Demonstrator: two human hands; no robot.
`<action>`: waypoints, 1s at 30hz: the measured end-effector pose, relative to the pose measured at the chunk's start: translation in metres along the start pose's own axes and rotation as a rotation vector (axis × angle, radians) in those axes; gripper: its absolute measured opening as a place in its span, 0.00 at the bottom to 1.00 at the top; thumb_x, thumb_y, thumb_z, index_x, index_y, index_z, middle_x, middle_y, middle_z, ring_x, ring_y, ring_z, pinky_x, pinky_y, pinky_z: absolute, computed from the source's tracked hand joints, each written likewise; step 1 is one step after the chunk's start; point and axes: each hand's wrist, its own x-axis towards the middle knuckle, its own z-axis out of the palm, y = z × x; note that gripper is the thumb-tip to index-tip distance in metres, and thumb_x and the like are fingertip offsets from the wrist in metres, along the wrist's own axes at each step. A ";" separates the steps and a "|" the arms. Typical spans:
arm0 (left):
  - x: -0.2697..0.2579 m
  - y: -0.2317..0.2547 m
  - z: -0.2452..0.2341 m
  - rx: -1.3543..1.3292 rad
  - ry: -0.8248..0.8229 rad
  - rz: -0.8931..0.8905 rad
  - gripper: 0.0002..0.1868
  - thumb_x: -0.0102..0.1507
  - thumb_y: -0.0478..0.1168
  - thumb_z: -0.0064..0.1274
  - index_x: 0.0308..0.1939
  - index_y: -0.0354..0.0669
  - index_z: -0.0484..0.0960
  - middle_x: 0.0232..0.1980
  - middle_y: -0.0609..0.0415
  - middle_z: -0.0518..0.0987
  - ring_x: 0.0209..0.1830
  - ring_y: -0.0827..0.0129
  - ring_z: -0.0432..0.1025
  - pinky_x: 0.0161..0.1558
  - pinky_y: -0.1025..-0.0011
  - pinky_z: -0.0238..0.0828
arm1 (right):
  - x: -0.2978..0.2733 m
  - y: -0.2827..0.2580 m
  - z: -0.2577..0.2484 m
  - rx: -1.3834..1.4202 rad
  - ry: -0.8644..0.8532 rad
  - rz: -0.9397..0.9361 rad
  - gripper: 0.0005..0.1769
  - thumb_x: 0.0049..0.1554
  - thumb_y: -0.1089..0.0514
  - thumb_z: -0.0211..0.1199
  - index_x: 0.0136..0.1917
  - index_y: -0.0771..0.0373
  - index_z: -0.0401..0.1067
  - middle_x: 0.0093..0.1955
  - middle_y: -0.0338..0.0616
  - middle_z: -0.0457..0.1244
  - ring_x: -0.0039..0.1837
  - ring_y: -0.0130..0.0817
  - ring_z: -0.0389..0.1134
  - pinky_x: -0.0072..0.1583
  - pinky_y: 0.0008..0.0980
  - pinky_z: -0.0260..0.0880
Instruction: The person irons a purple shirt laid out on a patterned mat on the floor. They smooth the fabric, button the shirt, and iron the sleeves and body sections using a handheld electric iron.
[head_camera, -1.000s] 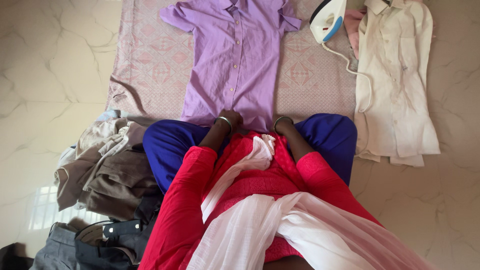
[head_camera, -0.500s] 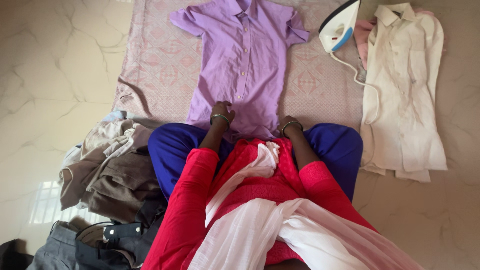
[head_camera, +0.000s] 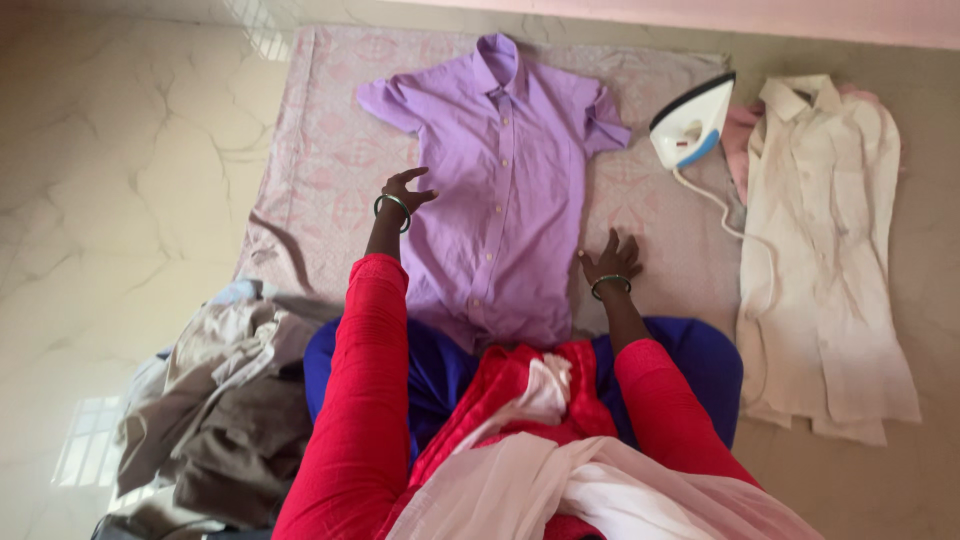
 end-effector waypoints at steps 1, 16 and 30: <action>0.016 0.003 -0.002 -0.062 0.005 0.025 0.40 0.49 0.48 0.76 0.66 0.63 0.80 0.69 0.45 0.76 0.70 0.54 0.70 0.69 0.59 0.67 | 0.010 -0.005 0.001 -0.034 -0.018 0.004 0.55 0.53 0.28 0.61 0.83 0.47 0.43 0.84 0.63 0.32 0.84 0.65 0.29 0.72 0.80 0.34; 0.228 0.026 0.035 0.085 0.062 -0.205 0.40 0.48 0.43 0.74 0.64 0.56 0.74 0.59 0.44 0.80 0.58 0.58 0.77 0.59 0.64 0.75 | 0.021 0.004 0.043 -0.248 0.198 -0.104 0.53 0.55 0.27 0.51 0.86 0.45 0.41 0.86 0.68 0.35 0.86 0.69 0.30 0.69 0.88 0.30; 0.209 -0.001 0.040 0.599 0.391 -0.078 0.47 0.53 0.46 0.67 0.74 0.53 0.62 0.76 0.41 0.52 0.75 0.43 0.55 0.64 0.48 0.64 | 0.020 0.003 0.039 -0.157 0.135 -0.085 0.54 0.56 0.21 0.45 0.85 0.49 0.42 0.86 0.67 0.33 0.85 0.67 0.25 0.70 0.87 0.26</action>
